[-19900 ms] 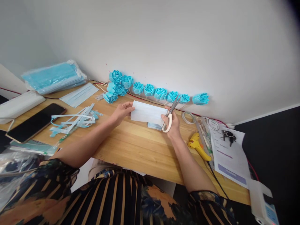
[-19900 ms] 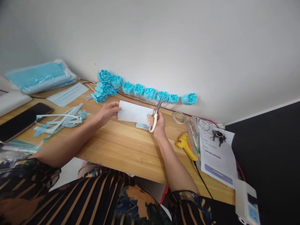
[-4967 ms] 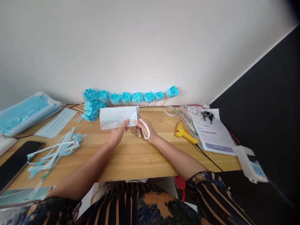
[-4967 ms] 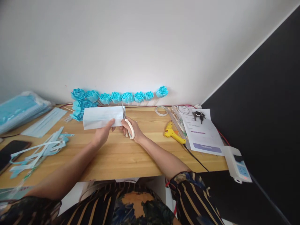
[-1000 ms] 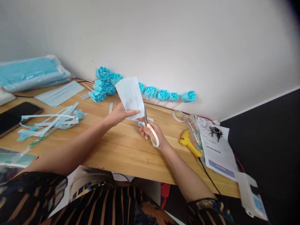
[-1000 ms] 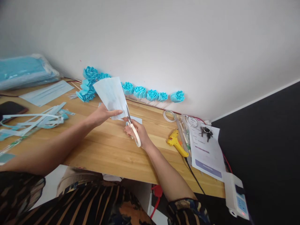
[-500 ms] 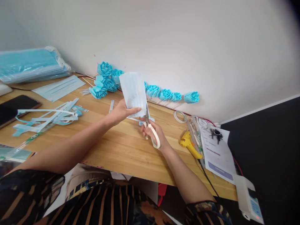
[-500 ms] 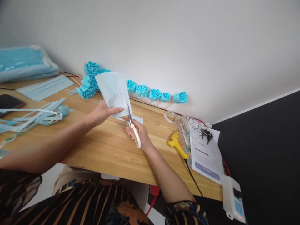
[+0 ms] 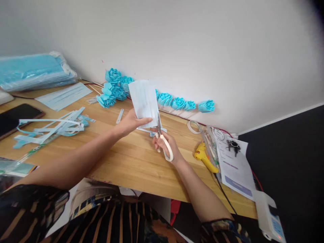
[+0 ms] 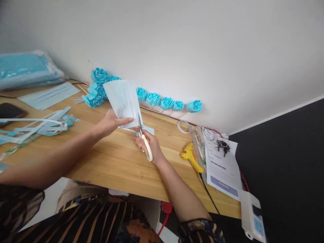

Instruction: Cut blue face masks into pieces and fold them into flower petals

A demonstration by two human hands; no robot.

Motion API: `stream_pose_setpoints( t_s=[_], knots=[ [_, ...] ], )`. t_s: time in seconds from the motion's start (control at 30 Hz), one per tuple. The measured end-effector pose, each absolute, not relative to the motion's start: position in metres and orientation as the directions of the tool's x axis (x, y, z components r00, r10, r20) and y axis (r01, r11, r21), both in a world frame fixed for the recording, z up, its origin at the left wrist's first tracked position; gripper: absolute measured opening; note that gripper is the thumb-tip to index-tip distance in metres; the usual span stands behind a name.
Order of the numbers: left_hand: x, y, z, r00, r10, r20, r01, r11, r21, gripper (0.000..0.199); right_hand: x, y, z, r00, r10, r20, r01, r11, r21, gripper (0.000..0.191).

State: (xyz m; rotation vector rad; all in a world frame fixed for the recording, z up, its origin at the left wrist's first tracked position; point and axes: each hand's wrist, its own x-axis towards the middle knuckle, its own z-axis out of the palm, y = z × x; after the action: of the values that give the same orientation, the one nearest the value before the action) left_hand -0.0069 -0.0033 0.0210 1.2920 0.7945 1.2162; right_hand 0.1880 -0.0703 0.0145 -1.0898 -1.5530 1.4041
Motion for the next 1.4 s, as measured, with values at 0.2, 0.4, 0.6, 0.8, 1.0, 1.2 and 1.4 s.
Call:
stream_pose_setpoints(
  t_s=[0.2,0.4,0.6,0.8,1.0,1.2,1.4],
  knots=[
    [-0.0074,-0.0038,0.0233,0.255,0.948,0.192,-0.173,-0.151,0.973,0.055,0.1890,-0.0690,0.0103,-0.337,0.942,-0.013,0.100,0.022,-0.995,0.066],
    [-0.0080,-0.0019,0.0201,0.263,0.941,0.213,-0.167,-0.173,0.971,0.057,0.1890,-0.0698,0.0098,-0.314,0.949,-0.013,0.113,0.024,-0.993,0.064],
    [-0.0080,-0.0014,0.0190,0.261,0.944,0.204,-0.146,-0.170,0.975,0.057,0.1872,-0.0701,0.0077,-0.283,0.958,-0.040,0.090,-0.015,-0.996,0.062],
    [-0.0078,-0.0013,0.0189,0.245,0.951,0.190,-0.170,-0.151,0.974,0.059,0.1855,-0.0714,0.0113,-0.263,0.963,-0.053,0.100,-0.027,-0.995,0.062],
    [-0.0076,-0.0024,0.0204,0.232,0.954,0.189,-0.142,-0.159,0.977,0.057,0.1839,-0.0721,0.0137,-0.254,0.966,-0.057,0.098,-0.032,-0.995,0.060],
    [-0.0075,-0.0057,0.0259,0.230,0.958,0.171,-0.122,-0.146,0.982,0.054,0.1849,-0.0717,0.0084,-0.245,0.967,-0.073,0.058,-0.060,-0.996,0.060],
    [-0.0075,-0.0053,0.0249,0.227,0.959,0.172,-0.134,-0.144,0.980,0.053,0.1856,-0.0711,0.0069,-0.240,0.968,-0.077,0.061,-0.065,-0.996,0.060]
  ],
)
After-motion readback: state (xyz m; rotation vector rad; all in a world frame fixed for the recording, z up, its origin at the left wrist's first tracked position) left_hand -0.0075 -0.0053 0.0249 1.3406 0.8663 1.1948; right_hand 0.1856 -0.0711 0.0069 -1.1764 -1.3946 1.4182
